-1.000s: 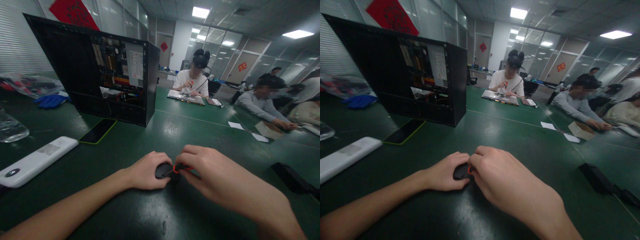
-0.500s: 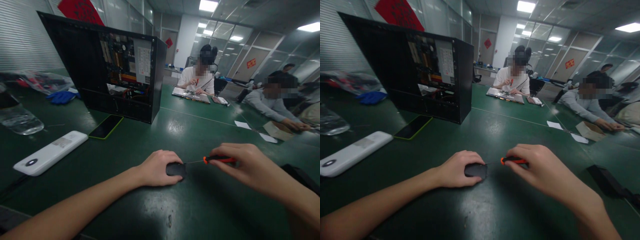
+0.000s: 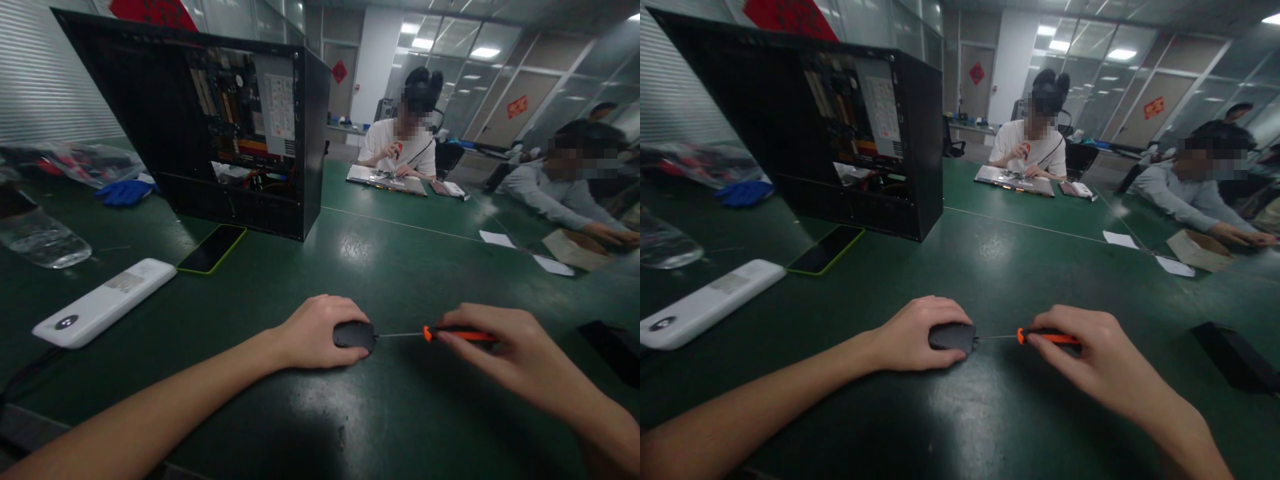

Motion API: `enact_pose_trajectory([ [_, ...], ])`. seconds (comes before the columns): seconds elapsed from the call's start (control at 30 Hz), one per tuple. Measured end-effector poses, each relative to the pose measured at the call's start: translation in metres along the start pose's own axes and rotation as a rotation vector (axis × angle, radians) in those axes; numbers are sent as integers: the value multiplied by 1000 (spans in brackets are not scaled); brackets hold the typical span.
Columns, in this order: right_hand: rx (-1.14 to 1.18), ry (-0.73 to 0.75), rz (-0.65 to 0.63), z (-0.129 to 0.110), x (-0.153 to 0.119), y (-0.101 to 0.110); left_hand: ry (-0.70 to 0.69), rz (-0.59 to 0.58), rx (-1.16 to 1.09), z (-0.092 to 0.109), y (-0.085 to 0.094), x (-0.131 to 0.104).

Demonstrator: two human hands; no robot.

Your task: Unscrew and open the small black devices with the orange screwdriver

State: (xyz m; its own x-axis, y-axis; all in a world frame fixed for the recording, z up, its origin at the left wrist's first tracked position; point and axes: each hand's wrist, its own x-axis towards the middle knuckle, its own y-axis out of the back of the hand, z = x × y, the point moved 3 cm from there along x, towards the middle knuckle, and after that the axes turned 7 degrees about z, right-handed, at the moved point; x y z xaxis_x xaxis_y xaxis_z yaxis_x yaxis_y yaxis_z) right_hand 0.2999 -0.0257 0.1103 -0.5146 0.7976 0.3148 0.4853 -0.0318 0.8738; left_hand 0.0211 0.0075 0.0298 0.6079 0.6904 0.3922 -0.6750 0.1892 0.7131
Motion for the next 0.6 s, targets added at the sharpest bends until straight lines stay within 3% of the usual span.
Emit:
enact_pose_trajectory([
  [0.43, 139, -111, -227, 7, 2, -13, 7, -3, -36, -3, -3, 1],
  [0.6, 229, -275, -404, 24, -5, -26, 19, -10, -4, -5, -6, 0],
])
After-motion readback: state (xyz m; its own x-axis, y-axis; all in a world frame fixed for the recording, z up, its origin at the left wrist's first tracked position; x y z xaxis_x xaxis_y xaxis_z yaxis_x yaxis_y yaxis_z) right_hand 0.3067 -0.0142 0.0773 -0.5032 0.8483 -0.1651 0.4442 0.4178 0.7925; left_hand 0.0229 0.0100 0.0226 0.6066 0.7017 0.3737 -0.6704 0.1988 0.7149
